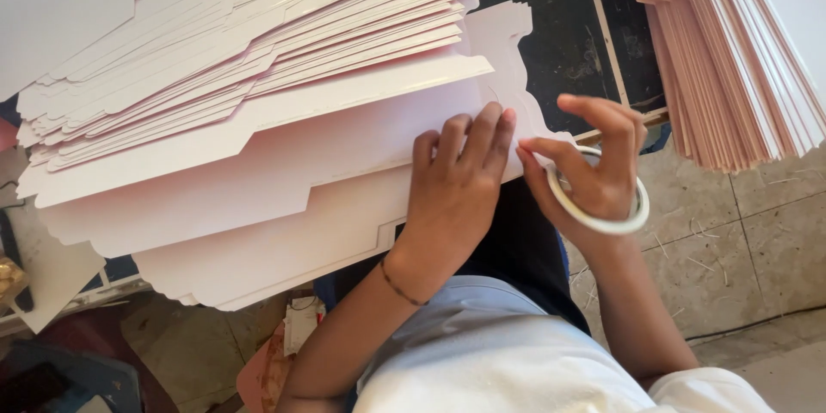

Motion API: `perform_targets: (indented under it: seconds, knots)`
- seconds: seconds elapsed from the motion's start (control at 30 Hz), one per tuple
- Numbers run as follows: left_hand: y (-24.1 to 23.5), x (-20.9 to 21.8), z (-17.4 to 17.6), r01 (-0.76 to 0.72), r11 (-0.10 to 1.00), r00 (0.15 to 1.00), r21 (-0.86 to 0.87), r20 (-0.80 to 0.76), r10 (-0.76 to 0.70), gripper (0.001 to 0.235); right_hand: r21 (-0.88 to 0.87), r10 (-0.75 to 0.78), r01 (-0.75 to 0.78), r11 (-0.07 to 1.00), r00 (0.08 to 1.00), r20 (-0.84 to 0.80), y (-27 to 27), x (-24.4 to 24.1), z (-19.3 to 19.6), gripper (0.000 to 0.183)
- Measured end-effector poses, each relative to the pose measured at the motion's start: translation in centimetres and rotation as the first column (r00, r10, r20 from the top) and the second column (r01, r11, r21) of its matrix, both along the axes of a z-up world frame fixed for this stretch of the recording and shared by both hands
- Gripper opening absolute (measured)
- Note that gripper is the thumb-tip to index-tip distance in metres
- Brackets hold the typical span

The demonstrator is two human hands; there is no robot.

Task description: Applying double-sided tape to the edges of paper cutouts for assembly

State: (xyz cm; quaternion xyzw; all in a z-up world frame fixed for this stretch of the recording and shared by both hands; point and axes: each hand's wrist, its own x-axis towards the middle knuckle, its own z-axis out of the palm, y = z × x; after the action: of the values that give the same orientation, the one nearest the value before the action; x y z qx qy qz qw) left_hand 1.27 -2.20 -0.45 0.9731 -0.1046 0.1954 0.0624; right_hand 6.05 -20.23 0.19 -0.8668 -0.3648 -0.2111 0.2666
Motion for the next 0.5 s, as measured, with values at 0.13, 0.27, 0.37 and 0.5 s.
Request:
perform_targets:
  seconds: [0.13,0.27,0.37,0.5]
  knots:
    - [1.3,0.1,0.1,-0.005,0.998,1.0,-0.057,-0.01,0.004,0.039,0.187,-0.019,0.03,0.982,0.998,-0.059,0.4,-2.1,0.8,0.005]
    - [6.0,-1.8,1.2,-0.065,0.965,0.991,-0.255,-0.132,0.032,0.069,0.288,0.046,0.071,0.955,0.923,-0.381,2.0,-3.3,1.6,0.014]
    - [9.3,-4.2,2.6,-0.238,0.948,0.953,-0.212,-0.239,0.186,0.074,0.259,0.143,-0.03,0.965,0.891,-0.432,4.5,-4.1,1.4,0.011]
    - [11.5,-6.7,2.9,-0.4,0.871,0.876,-0.284,-0.398,0.273,0.081,0.258,0.305,-0.198,0.946,0.819,-0.487,8.2,-4.8,1.1,0.005]
